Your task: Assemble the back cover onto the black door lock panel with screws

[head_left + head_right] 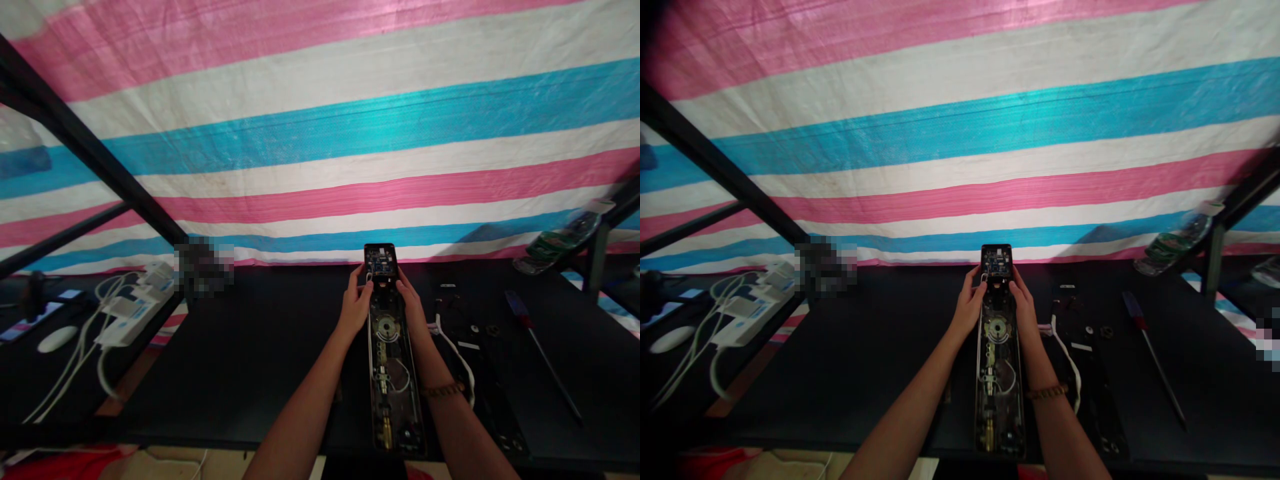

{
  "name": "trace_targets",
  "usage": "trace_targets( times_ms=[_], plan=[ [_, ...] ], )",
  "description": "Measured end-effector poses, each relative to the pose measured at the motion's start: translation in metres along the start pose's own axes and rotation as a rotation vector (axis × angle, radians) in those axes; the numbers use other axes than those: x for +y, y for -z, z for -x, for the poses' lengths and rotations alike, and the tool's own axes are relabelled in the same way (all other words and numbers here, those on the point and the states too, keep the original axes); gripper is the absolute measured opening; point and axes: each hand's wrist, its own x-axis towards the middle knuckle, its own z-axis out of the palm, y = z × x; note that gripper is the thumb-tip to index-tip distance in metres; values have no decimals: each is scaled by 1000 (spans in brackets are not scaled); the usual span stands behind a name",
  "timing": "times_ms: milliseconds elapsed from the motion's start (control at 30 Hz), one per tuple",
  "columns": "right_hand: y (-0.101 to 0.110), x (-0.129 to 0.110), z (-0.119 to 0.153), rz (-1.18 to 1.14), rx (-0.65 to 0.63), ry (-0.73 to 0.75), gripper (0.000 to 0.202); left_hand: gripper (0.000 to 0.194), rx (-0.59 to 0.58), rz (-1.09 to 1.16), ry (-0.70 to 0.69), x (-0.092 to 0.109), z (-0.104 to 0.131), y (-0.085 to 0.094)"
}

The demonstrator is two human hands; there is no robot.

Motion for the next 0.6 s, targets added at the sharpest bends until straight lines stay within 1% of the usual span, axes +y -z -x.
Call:
trace_targets(
  times_ms=[133,600],
  plan=[
    [0,0,0,-4,-3,7,66,57,0,8,9,1,0,0],
    [-3,-3,1,0,8,3,69,55,5,-30,-13,-3,0,1]
  ],
)
